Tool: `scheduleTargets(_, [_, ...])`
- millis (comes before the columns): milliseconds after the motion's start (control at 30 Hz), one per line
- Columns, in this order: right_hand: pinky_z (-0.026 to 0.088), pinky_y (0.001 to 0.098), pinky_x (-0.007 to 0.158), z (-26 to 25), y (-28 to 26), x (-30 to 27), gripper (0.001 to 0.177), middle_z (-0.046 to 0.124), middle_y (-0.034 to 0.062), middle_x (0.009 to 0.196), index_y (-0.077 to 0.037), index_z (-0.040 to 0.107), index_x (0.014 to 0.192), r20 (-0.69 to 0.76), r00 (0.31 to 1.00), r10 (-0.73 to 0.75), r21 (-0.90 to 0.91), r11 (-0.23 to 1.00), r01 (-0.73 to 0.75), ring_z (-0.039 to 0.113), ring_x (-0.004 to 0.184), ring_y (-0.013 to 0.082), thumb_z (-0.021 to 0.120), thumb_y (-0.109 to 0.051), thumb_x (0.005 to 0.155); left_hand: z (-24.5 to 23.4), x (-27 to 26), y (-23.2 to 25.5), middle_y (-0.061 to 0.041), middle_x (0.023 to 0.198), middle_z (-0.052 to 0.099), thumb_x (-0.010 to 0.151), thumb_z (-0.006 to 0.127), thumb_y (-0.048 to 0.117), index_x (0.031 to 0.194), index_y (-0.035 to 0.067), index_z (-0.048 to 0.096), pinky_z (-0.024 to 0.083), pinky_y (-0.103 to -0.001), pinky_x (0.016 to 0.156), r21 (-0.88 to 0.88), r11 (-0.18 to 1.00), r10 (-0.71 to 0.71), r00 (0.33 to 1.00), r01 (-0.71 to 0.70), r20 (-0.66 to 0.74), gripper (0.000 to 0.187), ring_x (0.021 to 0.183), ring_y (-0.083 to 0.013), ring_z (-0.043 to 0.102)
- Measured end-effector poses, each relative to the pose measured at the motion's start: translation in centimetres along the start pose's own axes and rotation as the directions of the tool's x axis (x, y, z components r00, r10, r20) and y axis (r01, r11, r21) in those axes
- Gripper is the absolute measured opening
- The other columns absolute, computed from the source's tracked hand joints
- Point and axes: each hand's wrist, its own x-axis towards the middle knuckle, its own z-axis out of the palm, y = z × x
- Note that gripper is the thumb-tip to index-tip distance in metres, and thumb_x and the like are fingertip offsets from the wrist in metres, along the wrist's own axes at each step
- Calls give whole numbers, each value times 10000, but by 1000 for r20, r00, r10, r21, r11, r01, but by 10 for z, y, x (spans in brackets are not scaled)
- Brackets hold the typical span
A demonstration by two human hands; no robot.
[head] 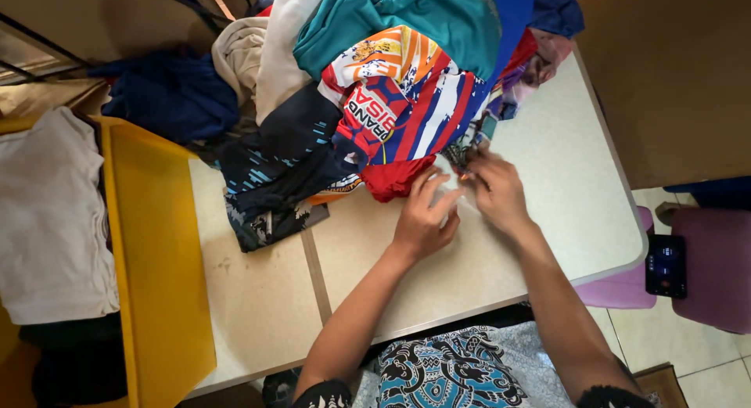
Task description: The person picks up a colorful patterned shirt from a pile on a table, spreads it out flat, folds the sides and sleeves inward, and places the folded item into a yellow storage bin.
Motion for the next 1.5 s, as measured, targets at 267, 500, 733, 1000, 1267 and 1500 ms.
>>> scheduleTargets(267, [489, 277, 675, 0, -4, -45, 172, 744, 85, 949, -15, 765, 1113, 138, 921, 365, 511, 770, -382, 644, 772, 162, 673, -13, 969, 0, 5, 3, -212, 1461, 526, 881, 627, -78, 1378, 135, 638, 479, -480, 1141, 76, 997, -9, 999, 12, -41, 540, 1342, -430, 548])
scheduleTargets(500, [526, 244, 680, -8, 15, -108, 195, 755, 55, 883, 45, 794, 1006, 659, 730, 180, 600, 459, -655, 682, 780, 113, 755, -1, 820, -8, 9, 0, -152, 1351, 597, 725, 829, 113, 1289, 132, 646, 471, -495, 1078, -80, 993, -80, 996, 83, 34, 593, 1262, -441, 549])
scheduleTargets(733, [525, 282, 622, -43, 14, -134, 176, 753, 106, 818, 38, 812, 986, 772, 636, -15, 577, 437, -690, 674, 708, 135, 773, -34, 830, 3, -3, -7, -95, 1279, 673, 670, 833, 57, 1165, 171, 736, 489, -495, 1078, -63, 996, 78, 986, -69, 150, 517, 1284, -410, 564])
scheduleTargets(1000, [510, 283, 643, -75, -16, -99, 593, 750, 98, 1004, -78, 530, 1464, 387, 833, 396, 741, 404, -536, 698, 880, 164, 656, 46, 898, -2, -23, -16, -114, 1132, 751, 914, 697, -19, 1229, -15, 692, 558, -308, 950, -665, 542, -388, 855, 514, 343, 314, 1047, -170, 679])
scheduleTargets(1267, [566, 282, 858, -57, -32, -101, 561, 717, 33, 1179, -40, 593, 1355, 373, 857, 356, 682, 522, -513, 675, 1028, 99, 733, 50, 819, -34, -12, 26, -103, 1278, 690, 916, 458, -151, 1368, -20, 639, 526, -286, 1047, -915, 73, -224, 901, 396, 372, 504, 1157, -140, 661])
scheduleTargets(1500, [560, 292, 824, -48, -20, -115, 358, 755, 94, 1114, 14, 700, 1252, 328, 856, 399, 654, 558, -511, 687, 935, 121, 757, -24, 900, -53, -5, 44, -74, 1292, 680, 1006, 414, -194, 1335, -6, 656, 507, -271, 1095, -934, 100, -173, 931, 342, 322, 450, 1212, -129, 639])
